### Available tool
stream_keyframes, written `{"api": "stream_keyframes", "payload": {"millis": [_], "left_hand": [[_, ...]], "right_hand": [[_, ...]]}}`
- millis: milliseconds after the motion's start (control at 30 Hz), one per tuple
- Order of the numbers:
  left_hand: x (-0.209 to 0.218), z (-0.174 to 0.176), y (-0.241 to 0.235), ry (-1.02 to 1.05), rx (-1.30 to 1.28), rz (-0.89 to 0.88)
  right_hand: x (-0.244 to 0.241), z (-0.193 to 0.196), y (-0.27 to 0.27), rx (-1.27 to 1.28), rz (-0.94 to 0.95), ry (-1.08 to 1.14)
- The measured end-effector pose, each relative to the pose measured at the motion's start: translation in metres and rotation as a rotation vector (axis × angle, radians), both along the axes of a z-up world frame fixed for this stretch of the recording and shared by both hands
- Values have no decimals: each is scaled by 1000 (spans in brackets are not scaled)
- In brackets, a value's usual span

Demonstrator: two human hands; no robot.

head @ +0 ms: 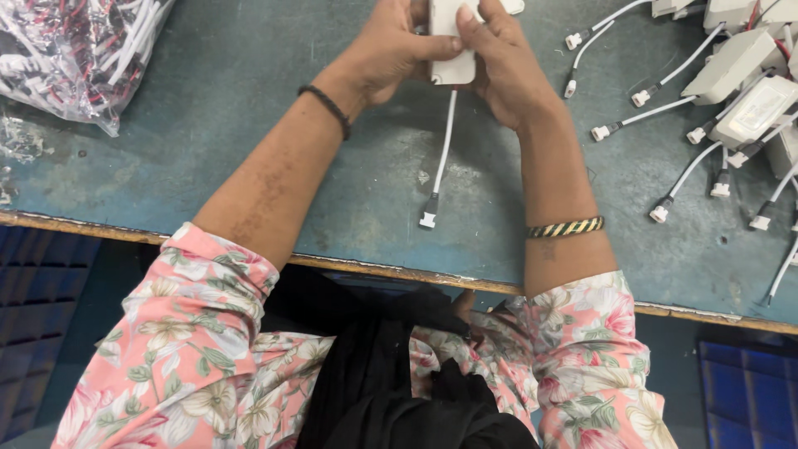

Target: The person assembles small electronic modules by placing circuit boards into white plastic housings, routing wires through openings, and snapping the housings closed. The person handles multiple units one at a time, repeating the same steps for each module.

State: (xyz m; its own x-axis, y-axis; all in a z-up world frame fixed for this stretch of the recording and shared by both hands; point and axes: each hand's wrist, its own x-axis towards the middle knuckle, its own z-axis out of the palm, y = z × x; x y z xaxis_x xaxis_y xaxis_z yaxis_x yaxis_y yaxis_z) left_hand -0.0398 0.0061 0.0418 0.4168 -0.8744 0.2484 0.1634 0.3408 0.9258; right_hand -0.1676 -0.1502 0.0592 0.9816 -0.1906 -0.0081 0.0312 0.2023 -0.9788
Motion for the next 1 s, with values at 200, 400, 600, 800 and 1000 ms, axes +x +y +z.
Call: {"api": "stream_keyframes", "payload": {"millis": [200, 400, 600, 800, 1000], "left_hand": [[0, 11, 6, 82, 1, -32], [4, 6, -1, 106, 33, 224], [20, -16, -5, 104, 27, 212], [18, -18, -5, 63, -29, 262], [40, -22, 10, 12, -195, 288]], "right_hand": [[-1, 8, 0, -83, 64, -53], [25, -33, 13, -256, -32, -239], [54, -76, 7, -688, -239, -487], [55, -73, 24, -465, -231, -369], [47, -48, 36, -367, -271, -238]]}}
